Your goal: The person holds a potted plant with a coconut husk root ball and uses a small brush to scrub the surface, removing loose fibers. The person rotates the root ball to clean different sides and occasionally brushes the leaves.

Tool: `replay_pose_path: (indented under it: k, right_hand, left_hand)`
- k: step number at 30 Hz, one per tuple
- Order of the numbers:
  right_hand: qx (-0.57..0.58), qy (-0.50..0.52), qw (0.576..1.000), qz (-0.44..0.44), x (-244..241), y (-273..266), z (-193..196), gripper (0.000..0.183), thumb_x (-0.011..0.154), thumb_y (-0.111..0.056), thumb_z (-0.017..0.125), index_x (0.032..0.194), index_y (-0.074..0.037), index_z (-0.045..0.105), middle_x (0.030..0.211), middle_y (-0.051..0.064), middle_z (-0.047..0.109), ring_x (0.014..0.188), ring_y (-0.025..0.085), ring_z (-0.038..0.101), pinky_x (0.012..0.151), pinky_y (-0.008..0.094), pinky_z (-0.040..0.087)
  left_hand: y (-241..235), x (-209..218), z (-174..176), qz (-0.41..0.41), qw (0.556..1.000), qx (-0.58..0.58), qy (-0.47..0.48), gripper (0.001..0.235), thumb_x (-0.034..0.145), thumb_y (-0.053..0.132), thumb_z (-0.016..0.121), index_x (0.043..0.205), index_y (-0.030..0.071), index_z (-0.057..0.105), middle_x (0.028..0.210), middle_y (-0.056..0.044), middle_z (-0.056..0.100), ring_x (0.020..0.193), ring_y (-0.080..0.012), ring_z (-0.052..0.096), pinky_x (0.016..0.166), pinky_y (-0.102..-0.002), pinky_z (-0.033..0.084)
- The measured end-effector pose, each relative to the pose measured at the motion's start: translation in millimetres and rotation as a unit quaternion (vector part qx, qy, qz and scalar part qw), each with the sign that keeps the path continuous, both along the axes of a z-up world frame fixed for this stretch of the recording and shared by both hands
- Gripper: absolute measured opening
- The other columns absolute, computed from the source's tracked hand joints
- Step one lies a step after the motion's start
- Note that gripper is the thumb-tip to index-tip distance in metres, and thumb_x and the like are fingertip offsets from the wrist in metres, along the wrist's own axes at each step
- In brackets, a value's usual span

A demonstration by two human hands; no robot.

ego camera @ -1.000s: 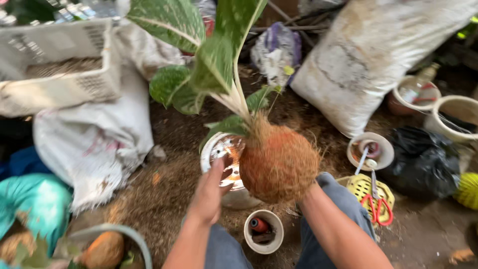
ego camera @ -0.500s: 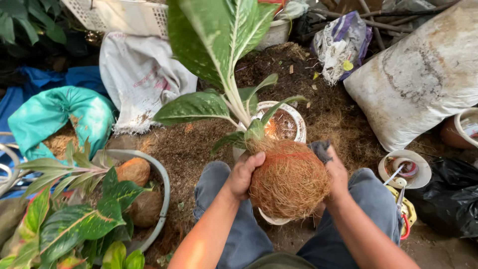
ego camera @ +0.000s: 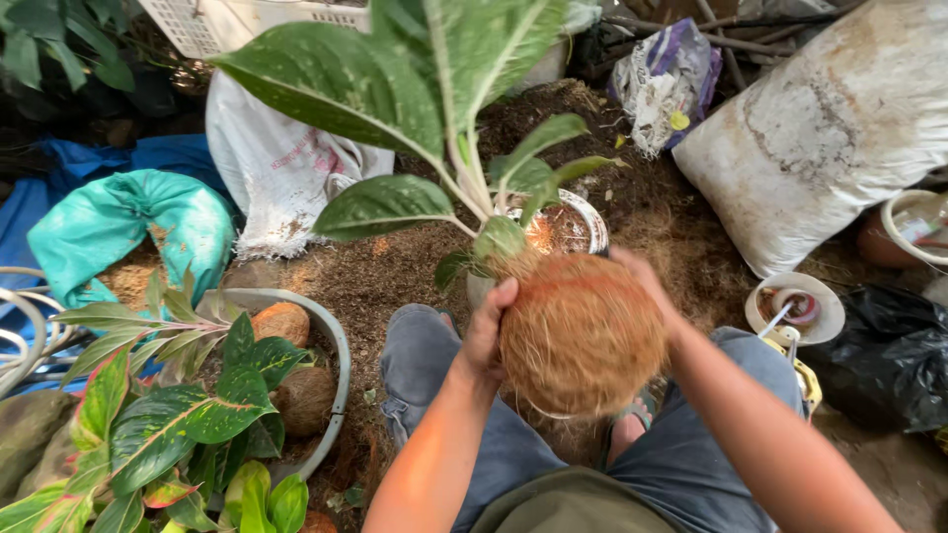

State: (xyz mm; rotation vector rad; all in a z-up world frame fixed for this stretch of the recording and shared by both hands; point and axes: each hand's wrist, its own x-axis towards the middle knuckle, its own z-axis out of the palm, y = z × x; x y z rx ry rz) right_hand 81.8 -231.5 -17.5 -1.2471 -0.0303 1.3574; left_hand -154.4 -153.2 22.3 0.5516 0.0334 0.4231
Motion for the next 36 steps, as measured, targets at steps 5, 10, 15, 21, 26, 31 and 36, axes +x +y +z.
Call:
replay_pose_path:
  k: [5,10,15,21,26,31,36]
  right_hand:
    - [0.031,-0.563,0.8,0.205,-79.1,-77.1,-14.9,0.022,0.093,-0.014,0.066,0.113,-0.005,0.071,0.1,0.015,0.078,0.094,0.026,0.074,0.083,0.039,0.059]
    - [0.254,-0.672,0.621,0.313,-90.6,-129.2,78.0,0.047,0.065,-0.004,0.069,0.112,-0.005,0.063,0.09,0.016,0.064,0.081,0.041,0.066,0.066,0.047,0.054]
    - [0.248,-0.797,0.522,0.175,-41.2,-97.0,153.6,0.035,0.072,-0.007,0.078,0.105,-0.013,0.069,0.081,0.012,0.065,0.072,0.034,0.067,0.059,0.044,0.053]
    - [0.021,-0.464,0.864,0.194,12.1,7.4,90.5,0.024,0.11,-0.023,0.064,0.117,-0.002,0.073,0.089,0.023,0.065,0.075,0.03,0.054,0.063,0.045,0.043]
    - [0.188,-0.529,0.774,0.292,-74.8,-34.1,-4.9,0.037,0.091,-0.014,0.071,0.128,-0.007,0.072,0.127,0.012,0.075,0.116,0.02,0.069,0.1,0.038,0.056]
    - [0.314,-0.6,0.658,0.329,-88.9,-117.5,62.5,0.025,0.075,0.0,0.067,0.1,-0.005,0.064,0.087,0.014,0.065,0.083,0.036,0.067,0.072,0.042,0.055]
    - [0.289,-0.74,0.581,0.175,-23.7,-74.2,133.9,0.034,0.071,-0.004,0.071,0.104,-0.013,0.073,0.085,0.01,0.069,0.079,0.032,0.069,0.068,0.04,0.055]
  left_hand:
    - [27.1,14.2,-3.8,0.067,0.995,-0.067,0.002,0.068,0.102,0.056,0.05,0.14,0.0,0.056,0.131,-0.02,0.066,0.115,-0.0312,0.067,0.096,-0.047,0.058]
    - [27.3,18.9,-10.3,0.113,0.993,-0.036,0.026,0.066,0.102,0.056,0.046,0.14,0.002,0.057,0.13,-0.018,0.067,0.114,-0.0307,0.067,0.095,-0.047,0.058]
    - [-3.2,16.0,1.2,0.119,0.99,0.014,0.078,0.067,0.1,0.055,0.044,0.138,0.001,0.057,0.132,-0.018,0.067,0.117,-0.0307,0.067,0.097,-0.047,0.059]
    - [-27.4,17.0,-3.1,0.083,0.993,-0.086,0.014,0.066,0.099,0.052,0.046,0.138,0.0,0.059,0.132,-0.017,0.067,0.115,-0.0299,0.069,0.097,-0.044,0.059]
    - [1.6,12.2,-10.7,0.133,0.984,-0.117,-0.019,0.06,0.109,0.049,0.047,0.138,-0.002,0.058,0.128,-0.019,0.067,0.111,-0.0319,0.069,0.095,-0.045,0.06]
    - [22.5,8.7,-8.2,0.129,0.985,-0.11,0.013,0.063,0.101,0.051,0.044,0.135,0.001,0.06,0.126,-0.018,0.069,0.109,-0.0305,0.07,0.092,-0.045,0.061]
    - [6.0,16.5,-12.4,0.083,0.988,-0.125,0.034,0.061,0.099,0.048,0.045,0.135,0.0,0.061,0.126,-0.017,0.07,0.109,-0.0291,0.071,0.094,-0.045,0.061]
